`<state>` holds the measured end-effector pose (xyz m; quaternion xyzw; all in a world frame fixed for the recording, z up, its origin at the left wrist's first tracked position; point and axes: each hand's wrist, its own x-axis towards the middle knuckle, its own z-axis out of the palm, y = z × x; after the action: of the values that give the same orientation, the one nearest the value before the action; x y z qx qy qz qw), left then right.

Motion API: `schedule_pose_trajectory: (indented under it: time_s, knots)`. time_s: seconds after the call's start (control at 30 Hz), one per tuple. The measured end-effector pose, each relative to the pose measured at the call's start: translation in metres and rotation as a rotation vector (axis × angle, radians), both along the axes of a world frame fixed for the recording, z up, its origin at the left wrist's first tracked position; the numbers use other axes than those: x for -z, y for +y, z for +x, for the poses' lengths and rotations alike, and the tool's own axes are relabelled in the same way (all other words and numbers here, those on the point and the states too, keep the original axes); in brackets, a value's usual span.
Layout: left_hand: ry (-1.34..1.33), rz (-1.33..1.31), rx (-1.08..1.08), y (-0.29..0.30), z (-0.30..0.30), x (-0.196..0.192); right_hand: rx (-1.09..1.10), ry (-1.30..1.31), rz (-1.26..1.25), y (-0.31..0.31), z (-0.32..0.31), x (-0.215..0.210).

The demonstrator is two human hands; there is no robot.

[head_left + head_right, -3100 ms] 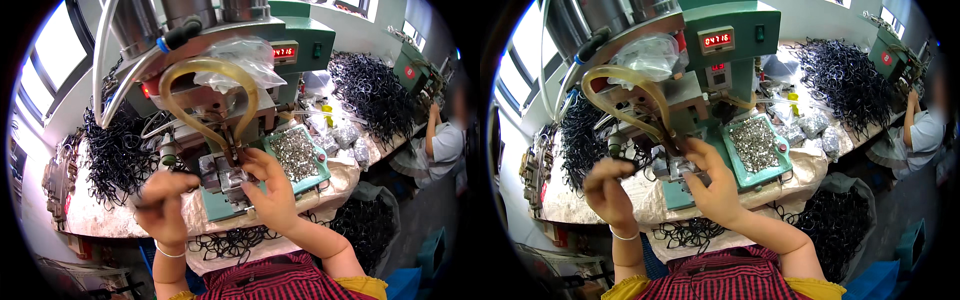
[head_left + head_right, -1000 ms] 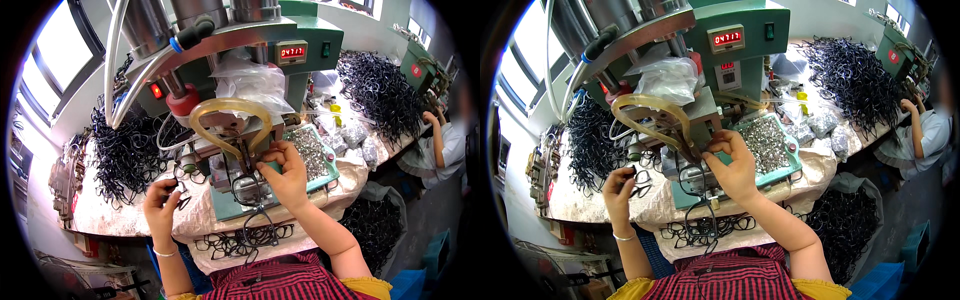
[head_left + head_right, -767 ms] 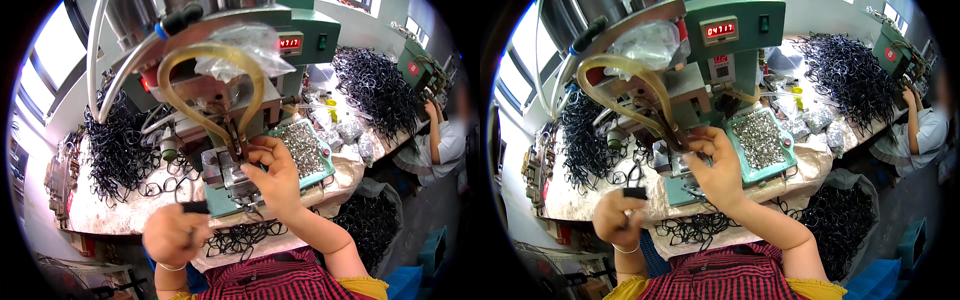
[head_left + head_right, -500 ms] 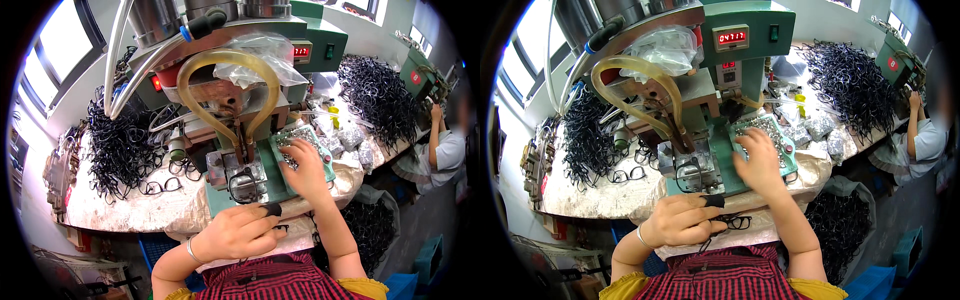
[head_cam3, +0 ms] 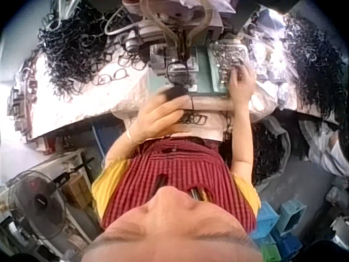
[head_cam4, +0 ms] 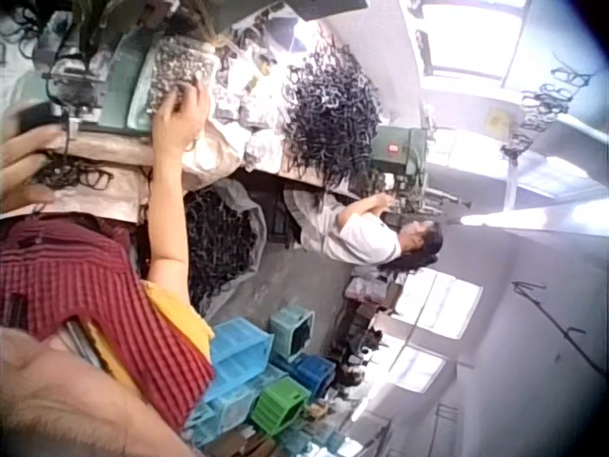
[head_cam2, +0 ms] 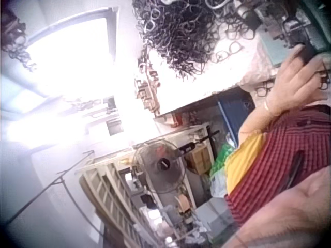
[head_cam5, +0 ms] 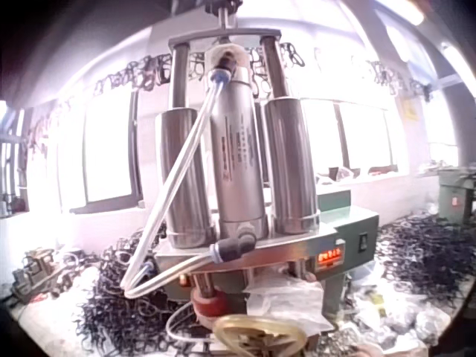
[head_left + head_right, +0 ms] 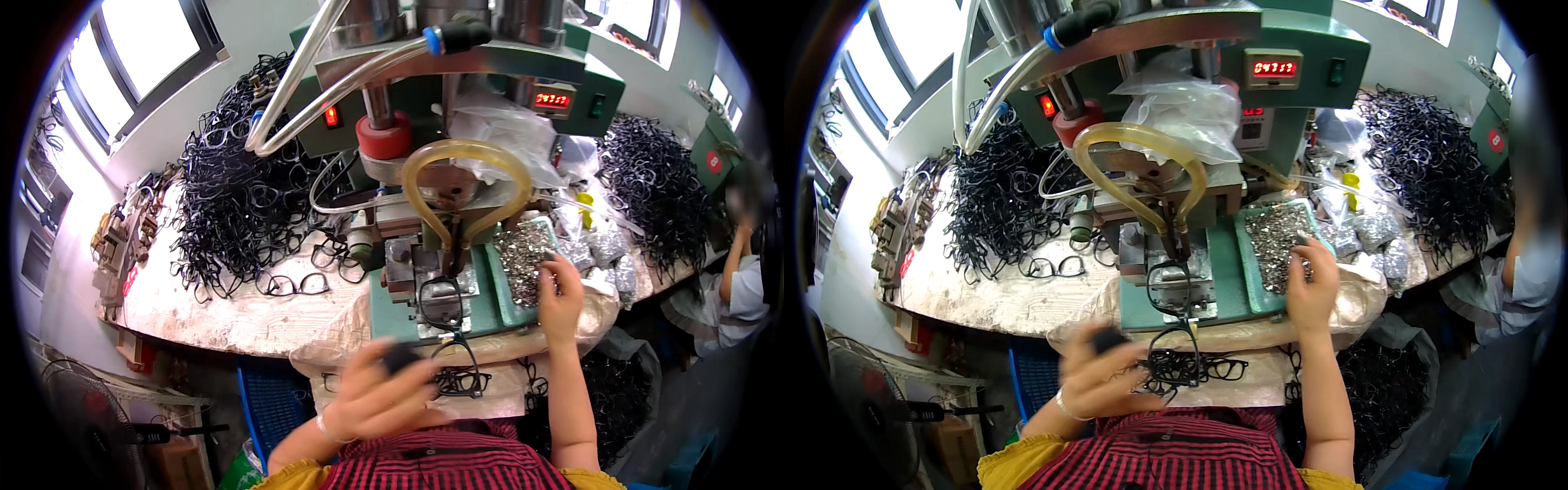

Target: The person repeatedly picks up black eyeglass frames and small metal components, places them into a press machine, and removes the assembled units. They then transfer the finished glasses into a large sack on the floor.

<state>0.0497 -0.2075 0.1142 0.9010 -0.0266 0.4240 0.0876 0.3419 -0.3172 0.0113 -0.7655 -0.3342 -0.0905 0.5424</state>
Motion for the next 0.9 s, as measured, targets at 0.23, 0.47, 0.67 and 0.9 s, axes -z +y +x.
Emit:
schedule_pose_trajectory:
  time_s: [0.23, 0.47, 0.67, 0.9]
  knots:
    - [-0.420, -0.136, -0.985, 0.102, -0.082, -0.004, 0.005, 0.553, 0.496, 0.020, 0.011, 0.022]
    - [0.376, -0.544, -1.411, 0.216, -0.074, 0.148, -0.260, 0.494, 0.434, 0.069, -0.009, -0.005]
    - [-0.043, -1.060, -0.802, 0.194, -0.087, 0.144, 0.058, 0.102, 0.085, -0.019, -0.010, -0.002]
    - [0.205, -0.862, -1.146, 0.246, -0.141, 0.148, -0.023, 0.145, 0.094, -0.051, -0.025, -0.017]
